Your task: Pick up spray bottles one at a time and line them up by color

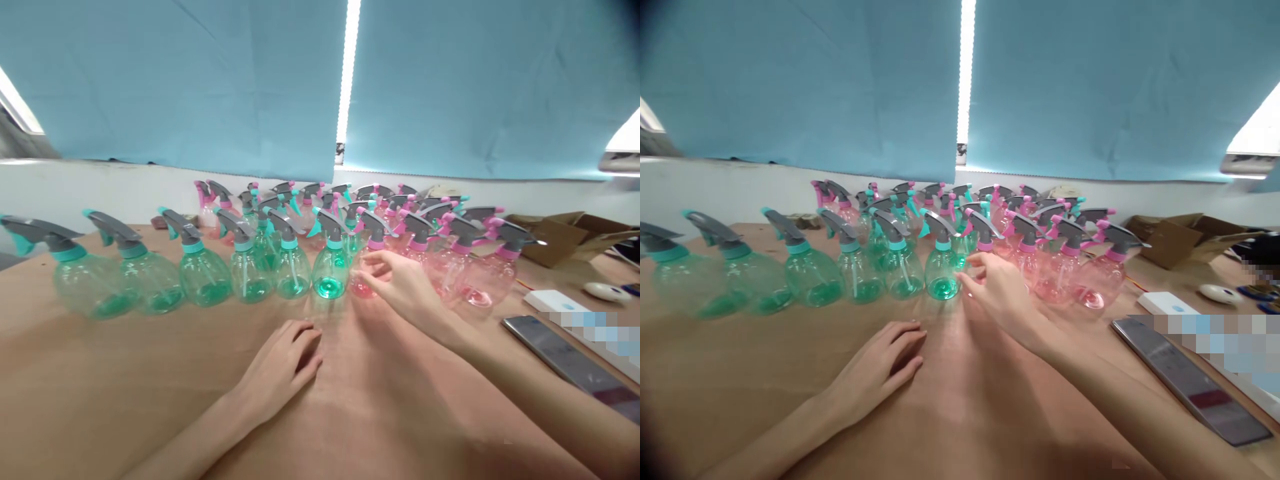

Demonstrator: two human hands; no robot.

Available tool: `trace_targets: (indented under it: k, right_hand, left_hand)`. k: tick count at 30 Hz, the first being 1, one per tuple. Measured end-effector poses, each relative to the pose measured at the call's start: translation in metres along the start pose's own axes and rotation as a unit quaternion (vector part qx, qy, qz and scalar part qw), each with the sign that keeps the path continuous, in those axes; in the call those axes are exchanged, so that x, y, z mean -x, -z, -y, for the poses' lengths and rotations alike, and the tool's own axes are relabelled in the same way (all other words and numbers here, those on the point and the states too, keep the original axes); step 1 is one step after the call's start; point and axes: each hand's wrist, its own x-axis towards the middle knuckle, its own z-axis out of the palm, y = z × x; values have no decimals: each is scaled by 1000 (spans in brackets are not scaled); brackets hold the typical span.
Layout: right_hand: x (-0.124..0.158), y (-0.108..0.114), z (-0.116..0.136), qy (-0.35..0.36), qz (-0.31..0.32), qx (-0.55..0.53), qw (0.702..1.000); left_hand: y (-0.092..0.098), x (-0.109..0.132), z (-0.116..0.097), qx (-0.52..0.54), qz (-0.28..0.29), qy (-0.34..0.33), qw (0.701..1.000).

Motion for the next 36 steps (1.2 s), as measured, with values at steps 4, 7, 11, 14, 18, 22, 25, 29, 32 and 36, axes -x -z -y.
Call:
trace_targets:
  k: [4,7,11,14,18,22,25,29,32,36]
  right_hand:
    - [11,24,-18,-25,-33,67,997]
    - [3,22,-26,-42,-29,68,996]
    - [-13,4,-32,-46,-21,47,998]
    - [-22,-7,-38,-46,-19,33,998]
    - [-26,-10,-41,-48,-12,36,998]
    - [-14,-1,-36,-65,-7,51,997]
    - [7,12,-29,-69,1,57,996]
    - [43,39,-17,-35,41,58,997]
    - [66,63,-12,7,81,47,996]
    - [73,84,-18,77,114,-62,989]
  left_hand:
    - [-2,-5,-3,-9,-8,-14,1000]
    - [-3,-7,-7,-19,-22,-19,999]
    - [-4,-6,-12,-29,-29,-11,999]
    - [-2,-5,-15,-33,-33,2,999]
    - [0,-8,-19,-27,-39,28,998]
    - [-1,-17,-31,11,-44,45,998]
    - [-8,-28,-44,60,-43,51,996]
    - [-21,-47,-63,121,-53,55,990]
    - [-30,-59,-77,190,-41,38,980]
    - [-42,-65,-91,284,-1,23,959]
